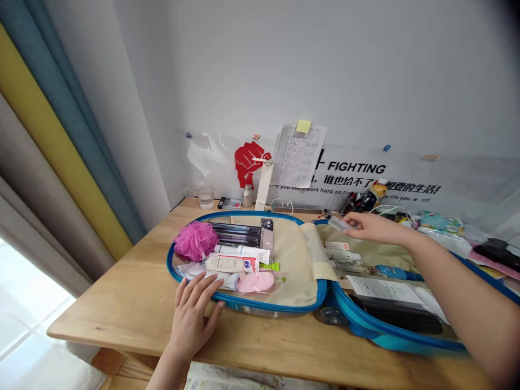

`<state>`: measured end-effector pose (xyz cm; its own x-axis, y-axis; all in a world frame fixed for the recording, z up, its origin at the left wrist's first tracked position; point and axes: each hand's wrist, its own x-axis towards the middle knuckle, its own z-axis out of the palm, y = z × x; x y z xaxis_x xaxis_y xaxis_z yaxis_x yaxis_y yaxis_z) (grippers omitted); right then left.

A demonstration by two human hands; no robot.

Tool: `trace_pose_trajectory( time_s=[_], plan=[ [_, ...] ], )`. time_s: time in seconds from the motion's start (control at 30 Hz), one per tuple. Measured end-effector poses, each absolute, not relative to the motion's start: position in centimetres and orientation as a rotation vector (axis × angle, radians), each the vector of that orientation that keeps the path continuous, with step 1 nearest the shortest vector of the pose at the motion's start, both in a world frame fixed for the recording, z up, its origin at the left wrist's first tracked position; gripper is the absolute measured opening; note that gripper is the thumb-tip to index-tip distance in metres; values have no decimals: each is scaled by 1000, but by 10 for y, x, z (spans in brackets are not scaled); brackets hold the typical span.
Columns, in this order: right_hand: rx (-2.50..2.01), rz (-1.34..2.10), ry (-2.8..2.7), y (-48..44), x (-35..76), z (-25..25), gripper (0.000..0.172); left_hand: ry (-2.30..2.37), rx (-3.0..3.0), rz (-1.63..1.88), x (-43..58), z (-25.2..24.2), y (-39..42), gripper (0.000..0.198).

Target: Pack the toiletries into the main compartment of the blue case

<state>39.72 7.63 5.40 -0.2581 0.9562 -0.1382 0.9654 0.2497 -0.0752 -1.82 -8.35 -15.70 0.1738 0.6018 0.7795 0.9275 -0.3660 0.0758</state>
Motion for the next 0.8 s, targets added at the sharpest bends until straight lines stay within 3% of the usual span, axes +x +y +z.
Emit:
trace_pose_trajectory(
  time_s=[0.2, 0.5, 0.8],
  plan=[
    [1641, -182, 2622, 79, 305, 48, 34, -1439, -2044, -1043, -19, -157, -84, 34],
    [1345, -198, 2770, 98, 160, -13, 39, -1482, -2040, -1023, -18, -157, -84, 35],
    [1326, -154, 2817, 99, 127, -53, 32, -1484, -2042, -1037, -19, -160, -84, 37]
  ],
)
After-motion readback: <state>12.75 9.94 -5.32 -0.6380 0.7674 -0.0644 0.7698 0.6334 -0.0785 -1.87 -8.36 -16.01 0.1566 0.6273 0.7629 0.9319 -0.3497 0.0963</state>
